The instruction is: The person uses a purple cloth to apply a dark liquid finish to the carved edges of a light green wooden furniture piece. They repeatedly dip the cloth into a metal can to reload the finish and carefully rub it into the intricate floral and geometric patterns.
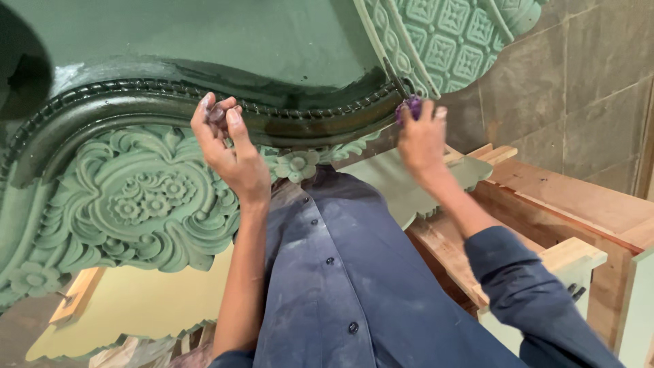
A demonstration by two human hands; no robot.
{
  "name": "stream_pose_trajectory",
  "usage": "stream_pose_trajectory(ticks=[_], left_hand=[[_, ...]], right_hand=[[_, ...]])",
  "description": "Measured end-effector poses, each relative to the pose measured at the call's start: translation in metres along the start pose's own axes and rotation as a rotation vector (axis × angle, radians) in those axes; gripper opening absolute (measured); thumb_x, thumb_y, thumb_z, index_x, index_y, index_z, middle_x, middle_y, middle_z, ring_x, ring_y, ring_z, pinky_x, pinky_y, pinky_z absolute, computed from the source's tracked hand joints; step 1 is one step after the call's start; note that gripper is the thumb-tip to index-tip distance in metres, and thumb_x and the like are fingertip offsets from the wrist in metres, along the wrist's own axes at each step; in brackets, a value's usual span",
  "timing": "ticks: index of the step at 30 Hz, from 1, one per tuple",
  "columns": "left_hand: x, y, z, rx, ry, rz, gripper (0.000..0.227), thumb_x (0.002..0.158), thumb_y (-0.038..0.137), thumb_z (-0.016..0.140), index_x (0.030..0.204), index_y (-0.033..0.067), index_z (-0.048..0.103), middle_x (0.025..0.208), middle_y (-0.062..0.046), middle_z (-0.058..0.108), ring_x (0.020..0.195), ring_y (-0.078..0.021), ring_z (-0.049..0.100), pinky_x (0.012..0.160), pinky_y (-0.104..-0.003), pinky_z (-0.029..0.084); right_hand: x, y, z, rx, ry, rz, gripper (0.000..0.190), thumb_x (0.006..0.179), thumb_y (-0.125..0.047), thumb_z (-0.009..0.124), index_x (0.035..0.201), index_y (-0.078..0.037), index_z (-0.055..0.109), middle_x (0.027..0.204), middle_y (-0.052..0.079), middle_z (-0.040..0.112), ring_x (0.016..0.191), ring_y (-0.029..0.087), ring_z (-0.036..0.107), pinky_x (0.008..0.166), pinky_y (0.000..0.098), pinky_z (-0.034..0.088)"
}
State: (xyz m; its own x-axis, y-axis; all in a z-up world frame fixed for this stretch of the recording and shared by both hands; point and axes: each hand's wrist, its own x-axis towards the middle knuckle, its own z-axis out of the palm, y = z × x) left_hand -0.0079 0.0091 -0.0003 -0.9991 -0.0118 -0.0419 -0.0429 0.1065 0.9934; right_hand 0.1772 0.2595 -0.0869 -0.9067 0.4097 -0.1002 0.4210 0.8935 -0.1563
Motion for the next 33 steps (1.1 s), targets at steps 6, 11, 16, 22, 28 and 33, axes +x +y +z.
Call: stream_pose_trajectory(ticks=[6, 11, 16, 22, 28, 33], left_hand=[[0.003, 0.002, -0.002, 0.001, 0.017, -0.016, 0.034, 0.113, 0.007, 0.053, 0.145, -0.0015, 0.047, 0.126, -0.011, 0.066, 0.114, -0.0167, 0.061, 0.106, -0.033, 0.052], [0.004, 0.000, 0.001, 0.019, -0.004, -0.009, 0.034, 0.113, 0.007, 0.054, 0.145, -0.0014, 0.047, 0.125, -0.011, 0.065, 0.113, -0.0167, 0.061, 0.106, -0.033, 0.052], [0.004, 0.001, 0.001, 0.029, -0.010, -0.012, 0.035, 0.113, 0.008, 0.053, 0.146, -0.0014, 0.046, 0.126, -0.011, 0.065, 0.115, -0.0166, 0.061, 0.108, -0.033, 0.051], [0.005, 0.001, 0.002, 0.048, -0.029, -0.002, 0.035, 0.113, 0.008, 0.054, 0.146, -0.0015, 0.047, 0.126, -0.011, 0.065, 0.114, -0.0166, 0.061, 0.106, -0.032, 0.051], [0.005, 0.004, 0.006, 0.027, -0.044, -0.003, 0.035, 0.113, 0.007, 0.053, 0.146, -0.0014, 0.046, 0.127, -0.011, 0.065, 0.114, -0.0161, 0.061, 0.106, -0.032, 0.052], [0.002, 0.006, -0.002, 0.060, -0.044, 0.005, 0.035, 0.113, 0.007, 0.053, 0.147, -0.0010, 0.046, 0.127, -0.011, 0.064, 0.114, -0.0163, 0.061, 0.106, -0.032, 0.051]], right_hand=[[-0.014, -0.020, 0.008, 0.170, -0.125, -0.033, 0.054, 0.073, -0.005, 0.073, 0.126, -0.014, 0.068, 0.128, 0.023, 0.053, 0.109, 0.048, 0.052, 0.090, 0.0535, 0.050], [0.008, 0.005, -0.007, 0.134, -0.015, 0.083, 0.053, 0.078, -0.002, 0.070, 0.128, -0.017, 0.069, 0.140, 0.016, 0.059, 0.114, 0.046, 0.054, 0.096, 0.0503, 0.049], [-0.022, -0.049, 0.005, 0.127, 0.002, -0.210, 0.060, 0.074, -0.003, 0.067, 0.134, -0.001, 0.063, 0.143, 0.020, 0.056, 0.123, 0.039, 0.058, 0.100, 0.0515, 0.046], [-0.022, -0.042, 0.001, 0.211, -0.114, 0.028, 0.054, 0.081, -0.001, 0.063, 0.135, -0.002, 0.065, 0.144, 0.016, 0.060, 0.103, 0.041, 0.059, 0.092, 0.0495, 0.047], [-0.018, -0.066, 0.002, 0.296, -0.069, -0.163, 0.048, 0.080, 0.000, 0.063, 0.127, -0.005, 0.067, 0.141, 0.015, 0.063, 0.107, 0.040, 0.060, 0.092, 0.0455, 0.051], [-0.017, -0.058, -0.001, 0.155, -0.075, -0.002, 0.049, 0.081, -0.001, 0.066, 0.130, -0.007, 0.068, 0.138, 0.009, 0.065, 0.108, 0.041, 0.058, 0.092, 0.0494, 0.050]])
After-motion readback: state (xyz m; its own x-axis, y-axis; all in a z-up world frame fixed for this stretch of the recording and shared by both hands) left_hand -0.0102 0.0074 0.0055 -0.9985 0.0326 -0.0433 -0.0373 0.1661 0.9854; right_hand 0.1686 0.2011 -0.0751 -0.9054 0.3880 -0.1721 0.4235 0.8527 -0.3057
